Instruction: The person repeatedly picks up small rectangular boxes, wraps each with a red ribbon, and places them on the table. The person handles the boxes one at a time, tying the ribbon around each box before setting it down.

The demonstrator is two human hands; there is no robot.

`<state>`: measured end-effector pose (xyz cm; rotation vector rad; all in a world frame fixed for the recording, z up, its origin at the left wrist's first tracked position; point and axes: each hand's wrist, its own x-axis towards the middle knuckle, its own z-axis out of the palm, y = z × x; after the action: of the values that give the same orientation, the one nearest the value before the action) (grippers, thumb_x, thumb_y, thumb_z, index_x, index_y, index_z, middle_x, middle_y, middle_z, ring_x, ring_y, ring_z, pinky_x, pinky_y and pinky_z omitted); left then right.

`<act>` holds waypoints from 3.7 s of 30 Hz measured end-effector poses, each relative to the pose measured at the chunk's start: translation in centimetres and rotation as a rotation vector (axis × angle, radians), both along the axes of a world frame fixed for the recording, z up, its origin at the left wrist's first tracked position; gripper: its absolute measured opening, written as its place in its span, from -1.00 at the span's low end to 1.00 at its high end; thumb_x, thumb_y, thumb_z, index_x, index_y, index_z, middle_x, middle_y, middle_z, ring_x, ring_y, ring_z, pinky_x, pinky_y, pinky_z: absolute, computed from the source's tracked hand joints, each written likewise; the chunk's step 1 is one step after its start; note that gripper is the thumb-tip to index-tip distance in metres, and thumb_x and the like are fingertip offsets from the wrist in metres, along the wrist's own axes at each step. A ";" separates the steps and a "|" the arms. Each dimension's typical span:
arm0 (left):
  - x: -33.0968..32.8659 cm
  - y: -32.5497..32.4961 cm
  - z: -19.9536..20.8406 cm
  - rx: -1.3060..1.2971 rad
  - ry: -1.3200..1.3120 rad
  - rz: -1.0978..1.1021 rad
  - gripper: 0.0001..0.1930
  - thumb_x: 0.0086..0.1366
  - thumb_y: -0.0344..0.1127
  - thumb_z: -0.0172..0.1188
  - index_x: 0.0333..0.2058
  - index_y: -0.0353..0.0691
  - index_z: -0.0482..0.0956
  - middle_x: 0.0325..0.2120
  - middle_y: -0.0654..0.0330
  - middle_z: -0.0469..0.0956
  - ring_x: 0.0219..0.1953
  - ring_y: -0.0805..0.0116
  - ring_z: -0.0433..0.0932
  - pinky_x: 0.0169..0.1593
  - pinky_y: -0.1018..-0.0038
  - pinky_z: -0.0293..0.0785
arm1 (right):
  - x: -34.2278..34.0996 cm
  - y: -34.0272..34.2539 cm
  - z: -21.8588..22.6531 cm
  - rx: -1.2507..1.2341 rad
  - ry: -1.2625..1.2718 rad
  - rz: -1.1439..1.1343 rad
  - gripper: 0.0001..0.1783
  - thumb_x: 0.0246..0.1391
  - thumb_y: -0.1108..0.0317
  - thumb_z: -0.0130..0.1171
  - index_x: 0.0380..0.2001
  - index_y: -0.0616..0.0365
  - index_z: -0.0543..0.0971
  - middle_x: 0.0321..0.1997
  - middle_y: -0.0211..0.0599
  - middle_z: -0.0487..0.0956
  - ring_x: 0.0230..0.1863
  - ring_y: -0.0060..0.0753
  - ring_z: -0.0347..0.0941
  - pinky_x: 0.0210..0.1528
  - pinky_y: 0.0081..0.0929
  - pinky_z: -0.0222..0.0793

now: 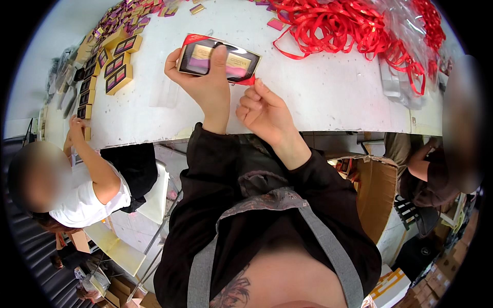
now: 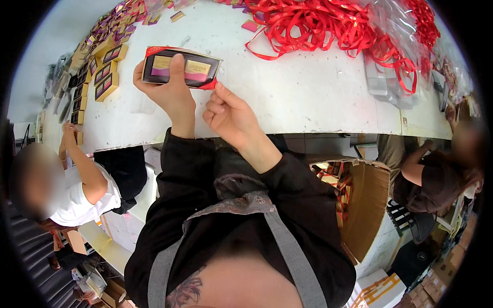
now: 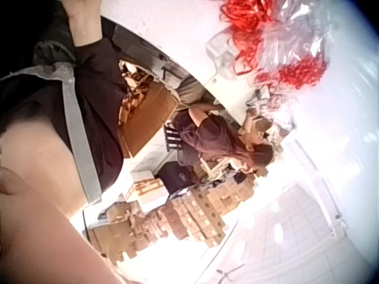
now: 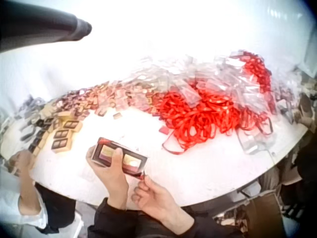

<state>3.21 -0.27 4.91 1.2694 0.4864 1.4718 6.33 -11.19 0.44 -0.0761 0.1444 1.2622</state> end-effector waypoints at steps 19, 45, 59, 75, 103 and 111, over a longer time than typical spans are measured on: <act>-4.2 0.1 1.6 0.065 0.356 -0.640 -0.49 0.01 -0.54 0.31 -0.02 -0.28 0.39 -0.21 0.19 0.50 -0.20 0.46 0.50 -0.09 0.56 0.45 | 0.3 -3.8 1.8 -0.225 -1.305 -0.377 -0.38 0.04 0.61 0.00 0.23 0.25 0.23 0.14 -0.18 0.35 0.09 -0.43 0.33 0.13 -0.49 0.23; -5.3 3.4 -3.5 0.713 1.356 0.138 -0.31 0.08 0.06 0.23 0.07 -0.29 0.30 -0.20 0.04 0.48 -0.17 0.08 0.49 -0.19 0.27 0.45 | 14.3 -12.2 8.5 -1.113 -2.293 0.149 -0.70 0.04 0.28 0.16 -0.17 0.18 0.59 -0.24 -0.20 0.63 -0.24 -0.46 0.55 -0.23 -0.58 0.37; -4.2 7.9 -2.5 0.913 0.963 -0.024 -0.32 0.13 0.04 0.20 0.09 -0.34 0.32 0.05 -0.06 0.34 0.11 -0.02 0.29 0.11 0.15 0.24 | 11.8 7.5 4.8 -0.135 -2.744 -0.205 -0.28 -0.06 0.09 0.26 0.20 -0.02 0.31 0.33 -0.09 0.17 0.28 -0.05 0.11 0.23 -0.17 0.08; -8.3 12.5 -2.5 -0.076 1.049 -0.140 -0.22 0.16 0.26 -0.07 0.23 -0.11 0.13 0.18 -0.13 0.13 0.24 -0.12 0.04 0.25 0.01 -0.05 | 8.2 5.0 4.5 0.042 -2.542 -0.361 -0.27 -0.36 0.33 0.40 0.03 0.07 0.45 -0.11 -0.24 0.48 -0.12 -0.17 0.39 -0.11 -0.35 0.37; -12.6 5.9 -0.1 0.576 1.228 -0.101 -0.11 -0.19 -0.21 0.42 0.20 -0.07 0.25 -0.11 0.17 0.40 -0.24 0.23 0.50 -0.21 0.43 0.47 | 7.8 -0.3 5.5 -0.263 -2.515 -0.215 -0.31 -0.26 0.34 0.37 0.06 0.03 0.44 -0.10 -0.16 0.45 -0.10 -0.14 0.41 -0.08 -0.37 0.38; -9.9 4.6 2.2 0.564 1.104 -0.604 -0.17 -0.25 -0.42 0.38 0.14 -0.09 0.37 -0.16 0.15 0.35 -0.14 0.27 0.39 -0.01 0.47 0.36 | 10.1 -2.7 7.5 -0.122 -2.411 -0.075 -0.26 -0.38 0.40 0.46 0.02 0.14 0.46 0.05 -0.18 0.44 -0.04 -0.21 0.42 -0.06 -0.39 0.37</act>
<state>-6.65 4.31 7.08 2.3998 0.3181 0.2827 16.41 -13.90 7.91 -1.5402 -1.7947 0.3850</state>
